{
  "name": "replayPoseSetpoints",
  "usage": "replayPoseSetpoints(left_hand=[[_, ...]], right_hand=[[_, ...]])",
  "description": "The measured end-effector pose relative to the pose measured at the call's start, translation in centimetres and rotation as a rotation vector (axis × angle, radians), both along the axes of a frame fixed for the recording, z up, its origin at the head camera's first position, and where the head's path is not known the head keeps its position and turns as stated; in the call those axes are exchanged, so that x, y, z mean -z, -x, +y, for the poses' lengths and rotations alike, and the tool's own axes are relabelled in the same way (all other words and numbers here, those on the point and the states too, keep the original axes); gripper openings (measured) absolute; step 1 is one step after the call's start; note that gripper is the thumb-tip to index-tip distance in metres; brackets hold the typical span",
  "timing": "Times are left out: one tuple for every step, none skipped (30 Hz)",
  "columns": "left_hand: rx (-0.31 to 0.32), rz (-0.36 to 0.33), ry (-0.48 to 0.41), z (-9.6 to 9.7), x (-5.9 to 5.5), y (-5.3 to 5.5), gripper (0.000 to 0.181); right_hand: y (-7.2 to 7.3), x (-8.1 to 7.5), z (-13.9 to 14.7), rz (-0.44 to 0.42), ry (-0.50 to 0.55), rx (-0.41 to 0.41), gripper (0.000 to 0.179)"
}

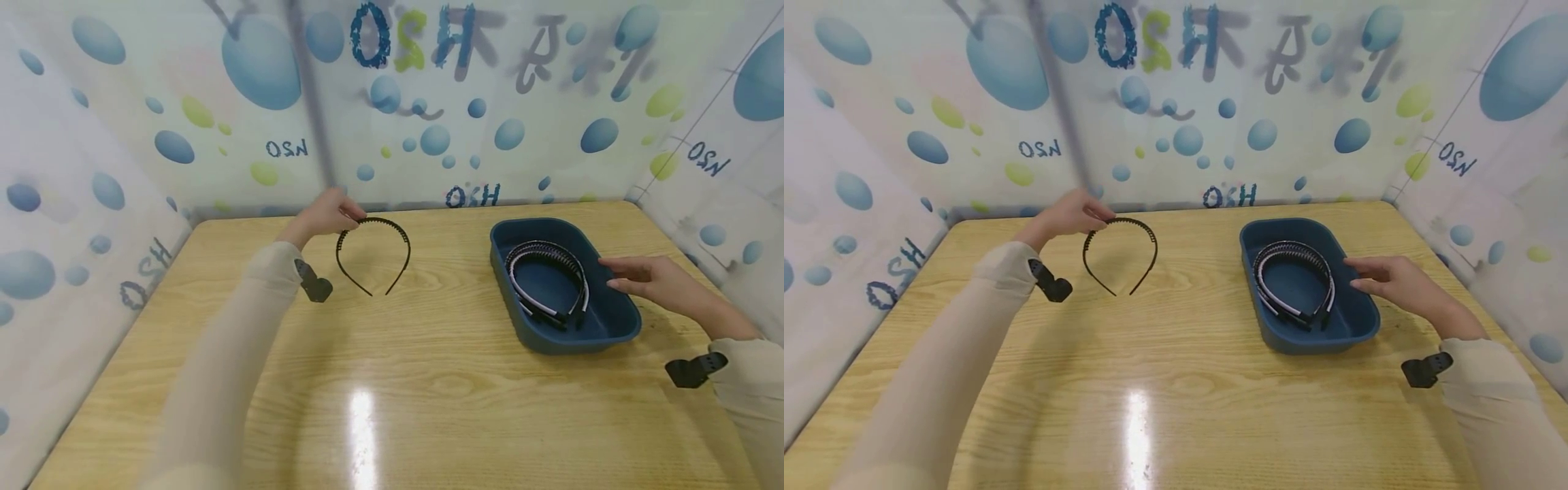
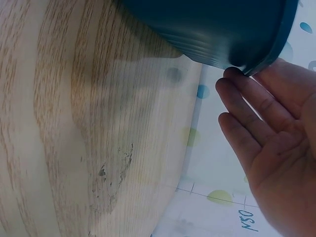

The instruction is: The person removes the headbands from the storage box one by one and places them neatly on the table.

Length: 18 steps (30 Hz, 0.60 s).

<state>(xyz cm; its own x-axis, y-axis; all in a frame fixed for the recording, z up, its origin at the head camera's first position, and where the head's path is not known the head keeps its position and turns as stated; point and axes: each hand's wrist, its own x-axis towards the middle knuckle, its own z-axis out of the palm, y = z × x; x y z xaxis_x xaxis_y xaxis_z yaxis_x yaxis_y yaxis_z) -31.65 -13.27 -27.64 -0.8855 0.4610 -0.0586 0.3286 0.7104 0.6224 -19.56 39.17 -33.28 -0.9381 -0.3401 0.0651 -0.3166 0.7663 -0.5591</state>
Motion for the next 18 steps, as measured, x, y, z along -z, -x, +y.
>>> replayPoseSetpoints(left_hand=[[-0.001,-0.003,0.005,-0.5,0.0,0.0,0.029],[-0.006,-0.005,0.008,-1.1,0.1,0.0,0.029],[-0.016,-0.011,0.010,-1.7,0.1,0.0,0.029],[-0.022,-0.012,0.007,-2.2,0.1,0.0,0.029],[-0.026,-0.013,0.000,-2.8,0.2,0.1,0.029],[-0.034,-0.017,-0.008,-3.3,0.2,0.0,0.029],[-0.046,-0.021,-0.013,-3.9,0.2,0.0,0.029],[-0.060,-0.029,-0.021,-4.4,0.1,-0.1,0.029],[-0.070,-0.035,-0.027,-4.8,0.1,-0.3,0.030],[-0.079,-0.040,-0.030,-5.3,0.1,-0.4,0.030],[-0.089,-0.048,-0.032,-5.8,0.0,-0.5,0.030],[-0.099,-0.056,-0.033,-6.2,-0.1,-0.5,0.031],[-0.108,-0.063,-0.035,-6.7,-0.1,-0.6,0.031],[-0.115,-0.071,-0.040,-7.1,-0.2,-0.6,0.032],[-0.122,-0.074,-0.043,-7.6,-0.2,-0.5,0.032],[-0.132,-0.080,-0.044,-8.1,-0.2,-0.5,0.033],[-0.142,-0.085,-0.047,-8.5,-0.3,-0.5,0.033],[-0.154,-0.088,-0.047,-9.0,-0.3,-0.4,0.034]], right_hand=[[0.0,0.0,-0.1,-0.002,-0.002,0.006,0.043],[0.0,-0.1,-0.1,-0.006,-0.001,0.006,0.043],[0.0,-0.1,-0.1,-0.007,0.000,0.007,0.043],[0.0,-0.1,-0.1,-0.010,0.000,0.006,0.044],[0.0,-0.1,-0.1,-0.011,-0.004,0.012,0.044],[0.0,-0.1,-0.2,-0.012,-0.004,0.010,0.044],[0.0,-0.2,-0.2,-0.014,-0.006,0.013,0.044],[0.0,-0.2,-0.3,-0.014,-0.006,0.012,0.044],[0.0,-0.2,-0.3,-0.015,-0.009,0.013,0.044],[0.0,-0.3,-0.3,-0.017,-0.009,0.012,0.044],[0.0,-0.3,-0.3,-0.019,-0.011,0.009,0.044],[0.0,-0.3,-0.3,-0.022,-0.013,0.010,0.044],[0.0,-0.3,-0.3,-0.026,-0.015,0.012,0.045],[0.0,-0.3,-0.3,-0.029,-0.019,0.015,0.045],[0.0,-0.3,-0.2,-0.034,-0.022,0.013,0.046],[0.0,-0.4,-0.2,-0.036,-0.025,0.013,0.046],[0.0,-0.3,-0.2,-0.038,-0.027,0.013,0.046],[0.0,-0.3,-0.3,-0.039,-0.026,0.016,0.046]])
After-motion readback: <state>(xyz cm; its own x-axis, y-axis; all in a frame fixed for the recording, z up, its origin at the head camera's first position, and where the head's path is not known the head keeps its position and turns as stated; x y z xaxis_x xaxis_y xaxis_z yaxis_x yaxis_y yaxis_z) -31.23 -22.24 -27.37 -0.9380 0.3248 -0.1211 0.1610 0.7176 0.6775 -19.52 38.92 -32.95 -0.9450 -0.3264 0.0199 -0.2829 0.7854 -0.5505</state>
